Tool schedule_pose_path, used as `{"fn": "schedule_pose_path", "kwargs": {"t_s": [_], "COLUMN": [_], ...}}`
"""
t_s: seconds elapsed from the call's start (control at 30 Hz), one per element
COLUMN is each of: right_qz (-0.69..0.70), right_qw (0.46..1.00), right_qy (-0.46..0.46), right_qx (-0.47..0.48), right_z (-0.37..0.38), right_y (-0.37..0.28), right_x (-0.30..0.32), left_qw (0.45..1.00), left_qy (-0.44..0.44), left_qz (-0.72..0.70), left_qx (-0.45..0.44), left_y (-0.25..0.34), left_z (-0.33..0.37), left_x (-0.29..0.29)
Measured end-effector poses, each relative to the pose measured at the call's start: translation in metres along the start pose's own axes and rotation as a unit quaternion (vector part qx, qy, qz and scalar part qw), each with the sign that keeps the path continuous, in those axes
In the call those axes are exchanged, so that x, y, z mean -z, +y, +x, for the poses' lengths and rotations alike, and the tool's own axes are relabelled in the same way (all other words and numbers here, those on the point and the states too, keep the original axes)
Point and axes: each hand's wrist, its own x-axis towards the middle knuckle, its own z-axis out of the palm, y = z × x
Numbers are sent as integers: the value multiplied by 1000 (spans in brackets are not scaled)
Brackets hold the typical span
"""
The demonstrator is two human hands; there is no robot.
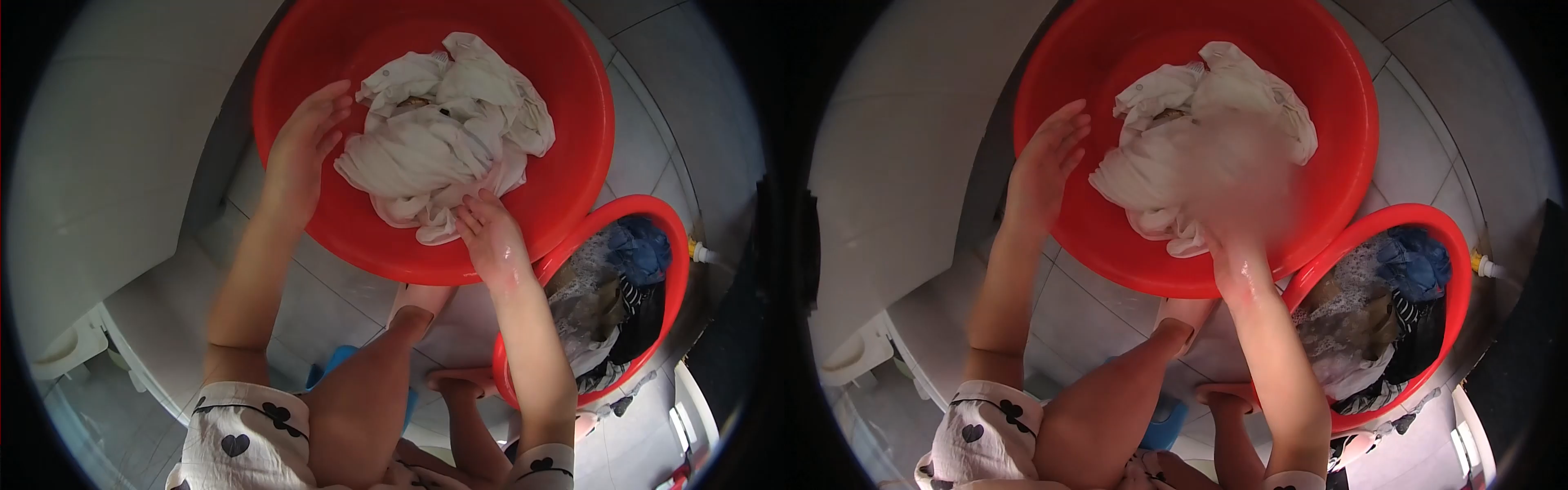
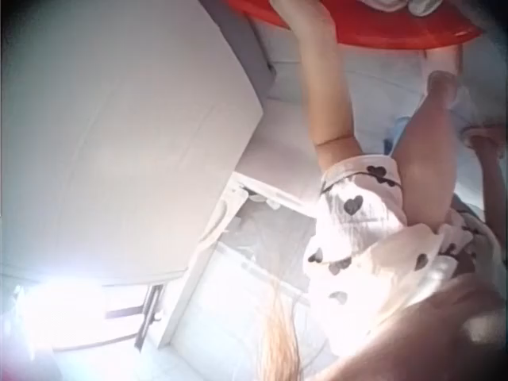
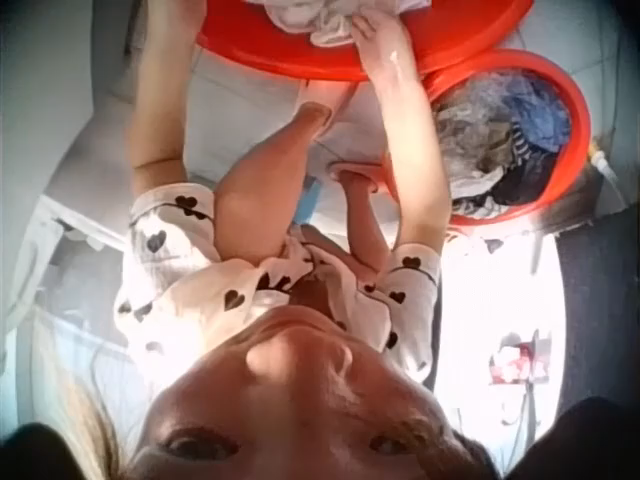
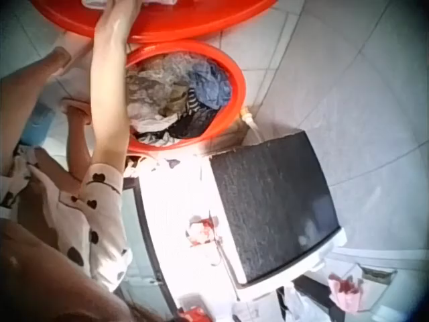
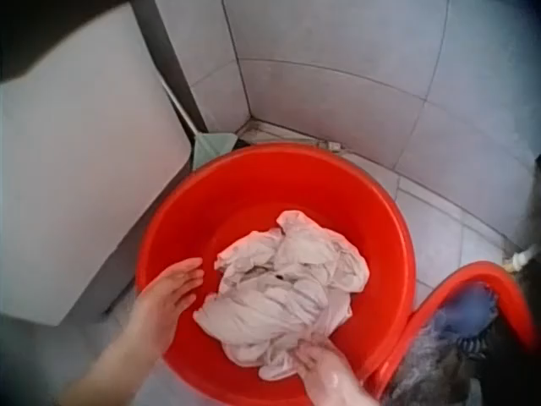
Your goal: The person washes clothes by hand in a basin of soapy water, scrubbing, wringing out garments one by one, and transferring them into an adjacent basin.
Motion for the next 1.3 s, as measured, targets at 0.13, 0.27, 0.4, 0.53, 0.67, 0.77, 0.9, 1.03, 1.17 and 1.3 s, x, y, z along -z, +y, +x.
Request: {"fn": "schedule_pose_path", "kwargs": {"t_s": [0.13,0.27,0.4,0.53,0.67,0.77,0.9,1.03,1.17,1.3], "right_qz": [-5,-21,-164,-427,-621,-573,-583,-659,-655,-645], "right_qw": [996,981,963,820,640,674,664,543,634,605], "right_qy": [-70,-165,-33,203,362,401,452,473,406,456], "right_qx": [53,105,210,323,272,237,122,218,63,100], "right_z": [-20,-59,-101,-135,-178,-163,-118,-82,-74,-79], "right_y": [8,-14,-22,17,50,64,66,91,45,55], "right_x": [7,18,98,236,317,344,350,418,384,428], "left_qw": [997,990,976,901,766,624,558,474,467,356], "left_qy": [-59,-119,-205,-416,-556,-554,-541,-494,-553,-515], "left_qz": [-27,-14,51,116,261,472,564,655,600,725], "left_qx": [52,70,52,-33,-190,-284,-280,-320,-340,-287], "left_y": [-21,-33,-42,-76,-118,-156,-209,-242,-275,-221], "left_z": [-8,-22,-48,-89,-138,-165,-159,-144,-59,-97], "left_x": [-18,-62,-119,-190,-272,-321,-364,-401,-394,-448]}}
